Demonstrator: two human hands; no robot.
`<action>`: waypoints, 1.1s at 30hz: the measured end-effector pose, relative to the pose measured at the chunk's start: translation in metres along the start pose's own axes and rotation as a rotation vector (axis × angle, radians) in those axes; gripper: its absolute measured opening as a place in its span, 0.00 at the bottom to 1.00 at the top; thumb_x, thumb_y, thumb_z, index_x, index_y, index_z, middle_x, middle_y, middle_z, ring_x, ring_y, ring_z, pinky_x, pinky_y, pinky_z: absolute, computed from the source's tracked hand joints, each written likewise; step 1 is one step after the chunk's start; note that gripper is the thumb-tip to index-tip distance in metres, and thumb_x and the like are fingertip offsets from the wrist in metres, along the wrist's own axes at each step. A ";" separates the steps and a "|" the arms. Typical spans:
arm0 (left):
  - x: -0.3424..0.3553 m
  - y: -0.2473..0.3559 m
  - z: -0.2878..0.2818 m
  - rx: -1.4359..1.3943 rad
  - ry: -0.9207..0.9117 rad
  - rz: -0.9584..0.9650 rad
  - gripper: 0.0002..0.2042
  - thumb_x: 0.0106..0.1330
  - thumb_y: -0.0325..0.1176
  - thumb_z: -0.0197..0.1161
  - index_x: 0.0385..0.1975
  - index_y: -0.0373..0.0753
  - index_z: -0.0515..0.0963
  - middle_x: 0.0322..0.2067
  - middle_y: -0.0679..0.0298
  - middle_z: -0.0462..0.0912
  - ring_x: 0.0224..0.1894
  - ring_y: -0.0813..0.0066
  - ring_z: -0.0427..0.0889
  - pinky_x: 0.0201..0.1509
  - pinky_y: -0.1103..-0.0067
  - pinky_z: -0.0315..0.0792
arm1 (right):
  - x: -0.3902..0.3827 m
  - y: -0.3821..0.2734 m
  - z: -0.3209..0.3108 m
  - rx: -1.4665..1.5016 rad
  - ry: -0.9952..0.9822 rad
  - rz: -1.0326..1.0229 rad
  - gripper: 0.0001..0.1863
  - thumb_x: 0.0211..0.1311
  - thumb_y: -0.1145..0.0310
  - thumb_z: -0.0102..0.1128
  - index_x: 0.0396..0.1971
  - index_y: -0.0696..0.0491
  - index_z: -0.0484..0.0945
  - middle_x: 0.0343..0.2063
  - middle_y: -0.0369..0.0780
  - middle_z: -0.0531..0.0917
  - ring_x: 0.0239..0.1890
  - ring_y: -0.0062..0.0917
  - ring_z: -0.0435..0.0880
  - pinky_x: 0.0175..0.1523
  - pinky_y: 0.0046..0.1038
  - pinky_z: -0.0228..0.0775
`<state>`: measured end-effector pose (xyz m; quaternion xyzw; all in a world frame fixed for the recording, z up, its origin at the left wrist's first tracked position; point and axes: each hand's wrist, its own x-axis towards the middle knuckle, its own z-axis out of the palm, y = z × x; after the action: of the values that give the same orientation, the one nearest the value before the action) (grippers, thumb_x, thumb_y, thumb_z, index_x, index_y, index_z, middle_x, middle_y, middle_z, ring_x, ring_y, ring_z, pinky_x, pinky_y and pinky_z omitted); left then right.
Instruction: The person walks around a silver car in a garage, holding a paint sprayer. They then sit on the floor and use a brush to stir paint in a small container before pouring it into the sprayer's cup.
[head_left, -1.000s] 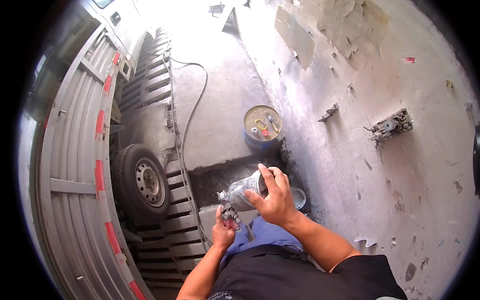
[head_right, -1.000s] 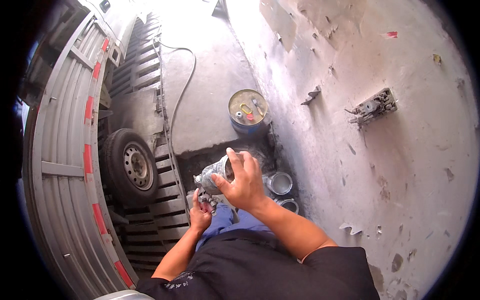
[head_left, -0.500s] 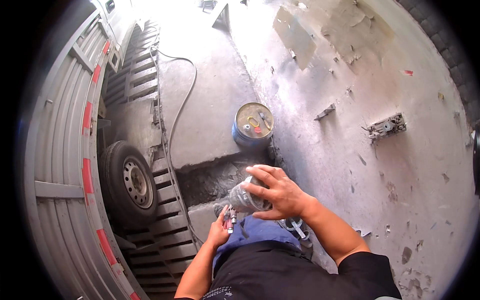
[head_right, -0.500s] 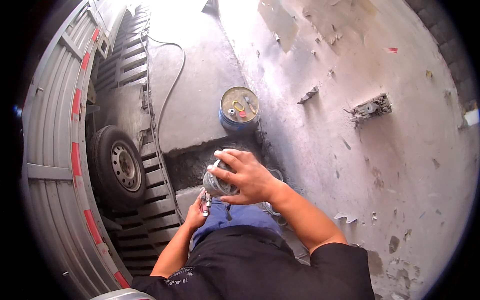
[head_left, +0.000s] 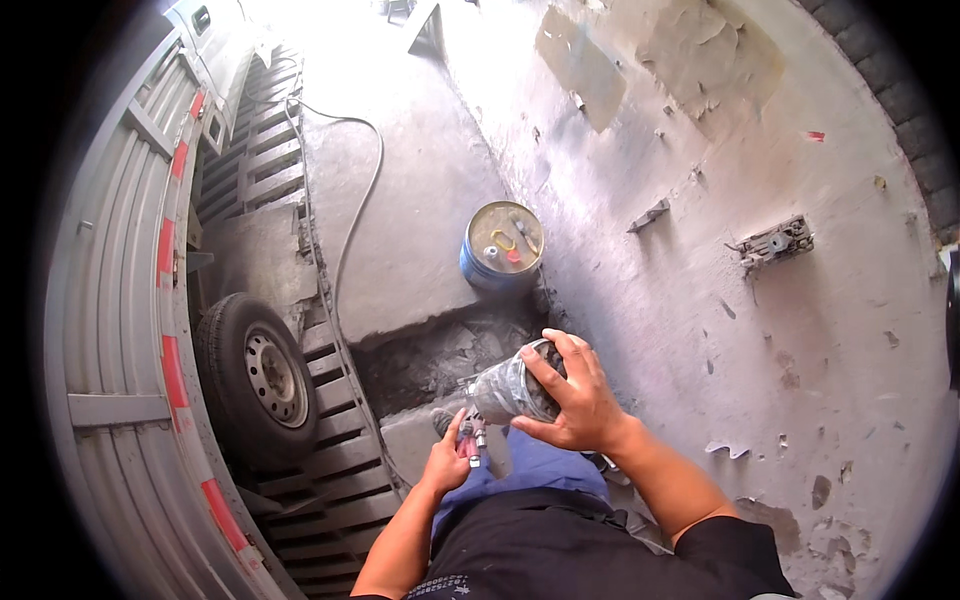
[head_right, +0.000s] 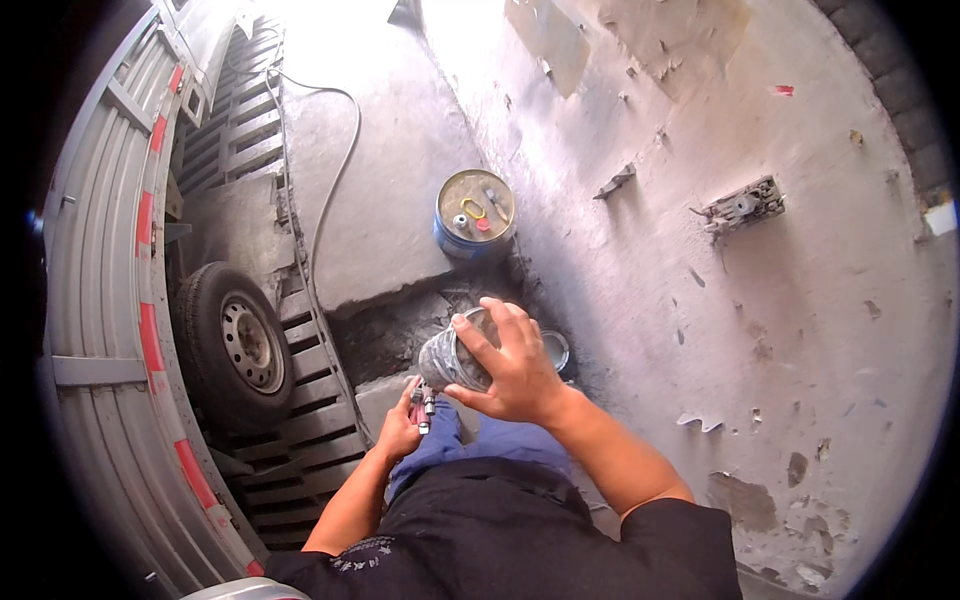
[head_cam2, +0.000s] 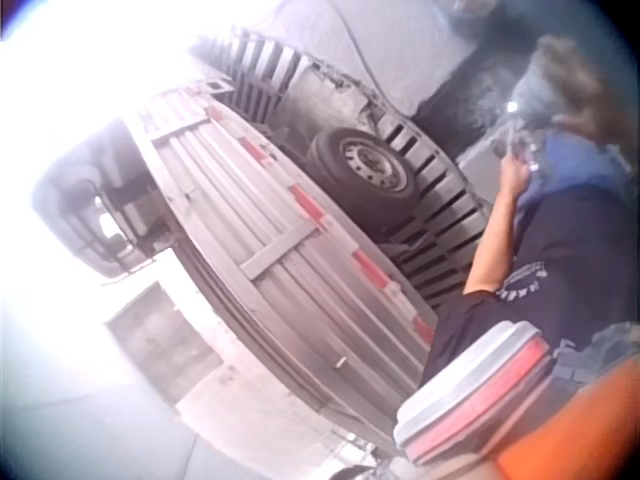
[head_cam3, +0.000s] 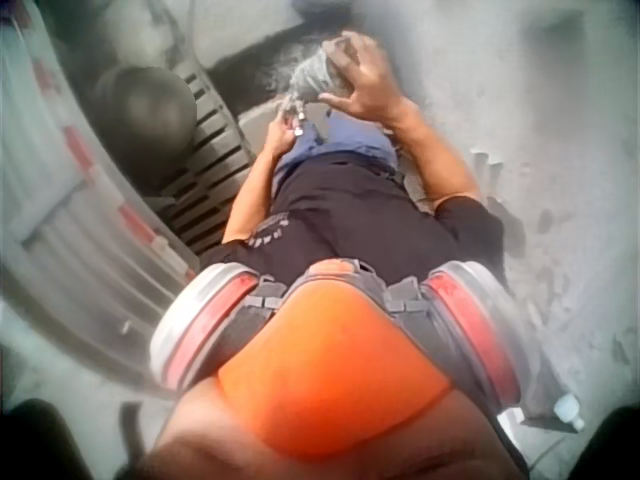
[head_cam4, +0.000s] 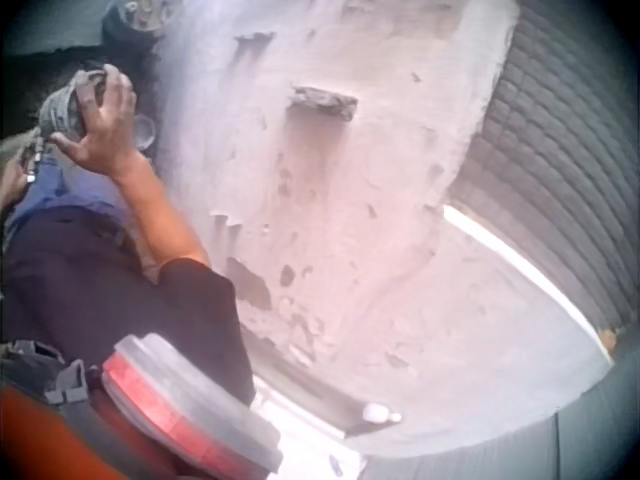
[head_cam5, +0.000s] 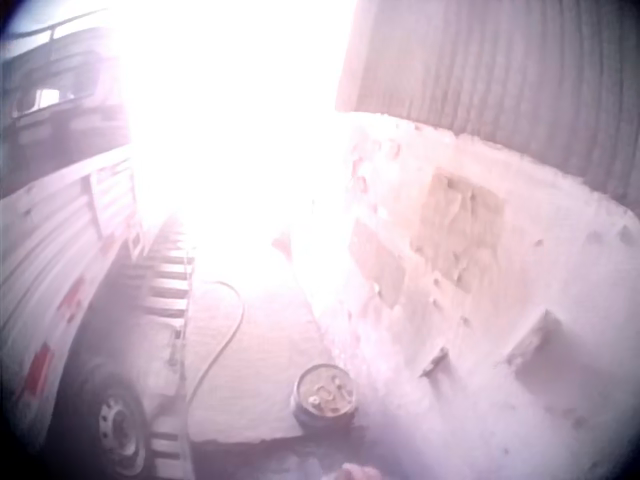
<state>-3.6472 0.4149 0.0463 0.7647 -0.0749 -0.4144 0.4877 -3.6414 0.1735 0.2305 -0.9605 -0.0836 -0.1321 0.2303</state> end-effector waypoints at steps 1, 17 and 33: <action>0.002 -0.003 -0.002 -0.007 -0.051 0.045 0.34 0.61 0.30 0.58 0.69 0.48 0.56 0.28 0.63 0.78 0.29 0.77 0.73 0.39 0.80 0.70 | 0.002 0.002 -0.007 0.016 -0.045 -0.071 0.40 0.44 0.48 0.71 0.58 0.49 0.70 0.55 0.55 0.66 0.53 0.49 0.69 0.54 0.45 0.64; 0.048 -0.010 0.017 0.005 0.136 0.205 0.08 0.61 0.29 0.56 0.21 0.35 0.69 0.16 0.70 0.67 0.22 0.79 0.66 0.26 0.75 0.62 | -0.075 0.167 0.044 1.762 0.209 0.922 0.37 0.63 0.52 0.57 0.66 0.55 0.57 0.56 0.42 0.73 0.56 0.30 0.74 0.62 0.34 0.65; 0.139 -0.022 0.075 -0.350 0.273 -0.096 0.10 0.67 0.34 0.59 0.29 0.32 0.75 0.20 0.67 0.75 0.24 0.81 0.74 0.30 0.80 0.69 | -0.104 0.235 0.190 2.322 0.062 1.260 0.30 0.58 0.50 0.54 0.54 0.56 0.73 0.51 0.43 0.79 0.55 0.34 0.77 0.64 0.40 0.64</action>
<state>-3.6172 0.3029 -0.0629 0.7200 0.1013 -0.3367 0.5983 -3.6477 0.0449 -0.0615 -0.0767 0.3159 0.1230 0.9376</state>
